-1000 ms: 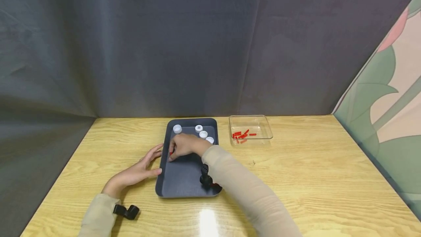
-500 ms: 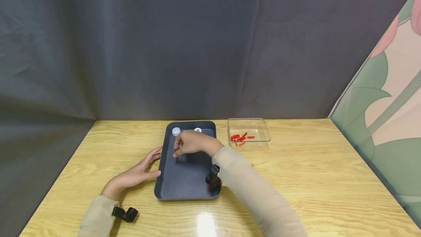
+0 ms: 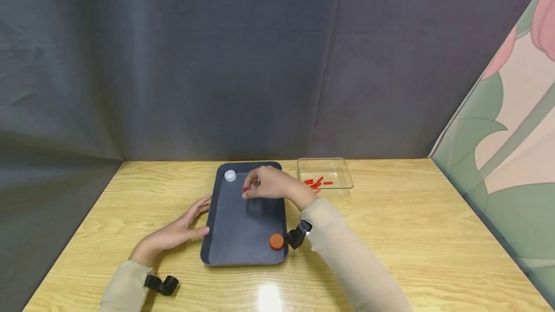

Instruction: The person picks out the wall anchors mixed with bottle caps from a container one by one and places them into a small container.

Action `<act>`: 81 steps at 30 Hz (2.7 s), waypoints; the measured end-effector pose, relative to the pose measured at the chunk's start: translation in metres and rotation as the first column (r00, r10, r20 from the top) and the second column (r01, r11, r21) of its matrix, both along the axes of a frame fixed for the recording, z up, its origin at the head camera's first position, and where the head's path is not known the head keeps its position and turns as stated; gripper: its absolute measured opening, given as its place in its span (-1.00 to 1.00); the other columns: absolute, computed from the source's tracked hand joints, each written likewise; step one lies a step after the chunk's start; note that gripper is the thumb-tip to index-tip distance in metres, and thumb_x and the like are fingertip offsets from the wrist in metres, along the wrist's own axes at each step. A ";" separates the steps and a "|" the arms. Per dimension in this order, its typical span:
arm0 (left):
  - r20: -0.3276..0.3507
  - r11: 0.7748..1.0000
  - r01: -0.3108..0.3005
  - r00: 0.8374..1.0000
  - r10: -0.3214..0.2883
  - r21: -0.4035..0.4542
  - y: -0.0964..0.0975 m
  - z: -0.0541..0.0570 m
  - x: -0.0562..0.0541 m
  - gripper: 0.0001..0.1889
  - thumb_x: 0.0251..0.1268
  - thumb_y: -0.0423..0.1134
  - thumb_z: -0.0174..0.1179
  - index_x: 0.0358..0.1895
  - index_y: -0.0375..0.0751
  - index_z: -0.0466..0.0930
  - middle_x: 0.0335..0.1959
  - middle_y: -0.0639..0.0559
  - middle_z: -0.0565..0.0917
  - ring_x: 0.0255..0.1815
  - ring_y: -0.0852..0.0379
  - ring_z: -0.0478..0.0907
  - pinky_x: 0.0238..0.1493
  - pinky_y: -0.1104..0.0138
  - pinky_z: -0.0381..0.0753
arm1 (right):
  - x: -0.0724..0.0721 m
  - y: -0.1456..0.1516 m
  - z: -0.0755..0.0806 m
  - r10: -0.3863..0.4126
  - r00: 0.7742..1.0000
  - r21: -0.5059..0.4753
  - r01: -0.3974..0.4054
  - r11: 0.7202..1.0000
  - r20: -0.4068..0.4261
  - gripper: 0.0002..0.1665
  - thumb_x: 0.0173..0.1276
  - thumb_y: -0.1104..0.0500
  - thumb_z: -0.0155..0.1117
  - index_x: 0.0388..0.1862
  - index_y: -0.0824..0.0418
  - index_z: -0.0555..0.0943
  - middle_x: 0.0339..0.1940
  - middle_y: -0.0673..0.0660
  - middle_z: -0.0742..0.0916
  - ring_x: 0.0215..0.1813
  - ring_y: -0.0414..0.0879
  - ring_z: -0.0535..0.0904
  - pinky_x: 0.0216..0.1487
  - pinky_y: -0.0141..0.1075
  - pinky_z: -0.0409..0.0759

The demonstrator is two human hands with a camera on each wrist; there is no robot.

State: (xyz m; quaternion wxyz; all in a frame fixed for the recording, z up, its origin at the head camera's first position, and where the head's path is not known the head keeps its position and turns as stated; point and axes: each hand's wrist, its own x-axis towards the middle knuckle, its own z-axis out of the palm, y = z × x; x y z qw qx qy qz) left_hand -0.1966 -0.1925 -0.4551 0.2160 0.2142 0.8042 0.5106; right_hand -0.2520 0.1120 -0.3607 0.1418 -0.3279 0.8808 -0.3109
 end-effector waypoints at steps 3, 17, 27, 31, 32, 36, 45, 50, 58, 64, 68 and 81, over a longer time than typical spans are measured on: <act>-0.005 1.000 0.003 1.000 -0.003 -0.011 0.000 0.001 0.001 -0.10 0.40 -0.09 0.24 0.62 0.07 -0.19 0.53 -0.26 0.11 0.55 -0.35 -0.20 0.40 -0.33 -0.18 | 0.002 0.008 0.000 -0.020 1.000 -0.025 0.020 0.999 0.005 -0.81 0.29 0.09 0.42 -0.19 0.15 0.70 -0.42 -0.07 0.66 -0.39 -0.13 0.55 -0.37 -0.35 0.46; -0.014 0.999 -0.010 1.000 0.010 -0.035 0.000 0.002 0.003 -0.10 0.40 -0.09 0.24 0.62 0.06 -0.18 0.53 -0.25 0.12 0.53 -0.37 -0.22 0.37 -0.37 -0.21 | 0.012 0.050 -0.005 -0.142 0.990 -0.114 0.139 0.984 -0.020 -0.80 0.34 0.14 0.39 -0.11 0.19 0.68 -0.40 -0.05 0.65 -0.30 -0.09 0.55 -0.29 -0.24 0.53; -0.016 1.000 -0.005 1.000 0.005 -0.021 0.001 -0.001 0.002 -0.10 0.40 -0.08 0.24 0.62 0.06 -0.18 0.53 -0.28 0.11 0.54 -0.37 -0.19 0.37 -0.36 -0.20 | 0.015 0.076 -0.010 -0.202 0.975 -0.149 0.187 0.971 -0.091 -0.79 0.31 0.16 0.41 -0.14 0.24 0.69 -0.38 -0.04 0.66 -0.34 -0.10 0.51 -0.34 -0.29 0.49; -0.013 1.000 -0.011 1.000 0.010 -0.026 0.001 -0.002 0.001 -0.10 0.40 -0.07 0.25 0.62 0.06 -0.18 0.53 -0.27 0.12 0.54 -0.36 -0.18 0.37 -0.37 -0.23 | 0.016 0.087 -0.010 -0.234 0.969 -0.170 0.218 0.961 -0.078 -0.80 0.31 0.20 0.40 -0.14 0.26 0.68 -0.38 0.00 0.64 -0.41 -0.06 0.55 -0.42 -0.31 0.54; -0.012 1.000 -0.012 1.000 0.011 -0.026 0.001 -0.002 0.001 -0.09 0.39 -0.07 0.25 0.62 0.06 -0.18 0.53 -0.27 0.12 0.54 -0.35 -0.18 0.37 -0.36 -0.22 | 0.016 0.090 -0.010 -0.241 0.968 -0.175 0.227 0.958 -0.064 -0.80 0.32 0.19 0.39 -0.13 0.26 0.67 -0.38 0.02 0.64 -0.43 -0.03 0.56 -0.45 -0.31 0.55; -0.012 1.000 -0.010 1.000 0.010 -0.019 0.002 -0.002 0.001 -0.09 0.39 -0.08 0.25 0.62 0.04 -0.18 0.53 -0.27 0.12 0.53 -0.36 -0.19 0.37 -0.37 -0.22 | 0.017 0.103 -0.008 -0.272 0.961 -0.177 0.258 0.950 -0.055 -0.80 0.35 0.21 0.35 -0.10 0.29 0.67 -0.39 0.04 0.64 -0.43 0.00 0.57 -0.47 -0.30 0.58; -0.006 1.000 -0.005 1.000 0.005 -0.016 0.002 0.000 0.003 -0.10 0.40 -0.08 0.24 0.62 0.07 -0.19 0.53 -0.26 0.11 0.53 -0.37 -0.23 0.37 -0.37 -0.20 | 0.018 0.133 -0.013 -0.326 0.931 -0.147 0.304 0.941 -0.164 -0.79 0.35 0.24 0.35 -0.09 0.32 0.69 -0.35 0.02 0.67 -0.31 -0.08 0.53 -0.40 -0.31 0.49; -0.010 1.000 -0.012 1.000 0.012 -0.022 0.003 0.001 0.003 -0.10 0.40 -0.08 0.24 0.62 0.05 -0.18 0.53 -0.26 0.11 0.53 -0.38 -0.22 0.37 -0.38 -0.21 | 0.017 0.144 -0.020 -0.338 0.925 -0.136 0.318 0.938 -0.171 -0.78 0.38 0.24 0.33 -0.07 0.35 0.67 -0.33 0.03 0.67 -0.29 -0.09 0.53 -0.36 -0.29 0.49; -0.007 0.999 -0.026 1.000 0.026 -0.036 0.001 -0.001 0.005 -0.10 0.40 -0.09 0.25 0.62 0.05 -0.17 0.53 -0.25 0.13 0.53 -0.38 -0.21 0.35 -0.40 -0.21 | 0.016 0.153 -0.028 -0.413 0.889 -0.102 0.401 0.910 -0.196 -0.75 0.37 0.19 0.35 -0.07 0.32 0.66 -0.33 0.05 0.66 -0.28 -0.07 0.53 -0.36 -0.26 0.46; 0.003 0.999 -0.013 1.000 0.013 -0.030 0.000 -0.005 0.007 -0.11 0.41 -0.09 0.23 0.62 0.07 -0.18 0.54 -0.24 0.11 0.53 -0.38 -0.23 0.35 -0.39 -0.20 | 0.014 0.157 -0.034 -0.445 0.855 -0.048 0.449 0.892 -0.265 -0.76 0.36 0.17 0.37 -0.08 0.29 0.66 -0.33 0.05 0.68 -0.27 -0.06 0.56 -0.30 -0.20 0.50; -0.008 0.999 -0.015 1.000 0.014 -0.035 0.001 -0.004 0.005 -0.11 0.41 -0.08 0.23 0.62 0.06 -0.19 0.53 -0.25 0.11 0.53 -0.39 -0.21 0.34 -0.41 -0.21 | 0.011 0.159 -0.036 -0.452 0.837 -0.019 0.470 0.883 -0.308 -0.76 0.34 0.18 0.37 -0.08 0.27 0.67 -0.32 0.06 0.69 -0.25 -0.05 0.57 -0.27 -0.14 0.53; -0.006 0.999 -0.019 1.000 0.018 -0.029 0.000 -0.001 0.001 -0.10 0.41 -0.09 0.24 0.62 0.06 -0.19 0.54 -0.25 0.10 0.54 -0.35 -0.19 0.37 -0.38 -0.20 | 0.006 0.160 -0.033 -0.438 0.845 0.015 0.464 0.886 -0.306 -0.77 0.34 0.20 0.36 -0.07 0.28 0.67 -0.27 0.12 0.70 -0.22 0.01 0.60 -0.23 -0.08 0.56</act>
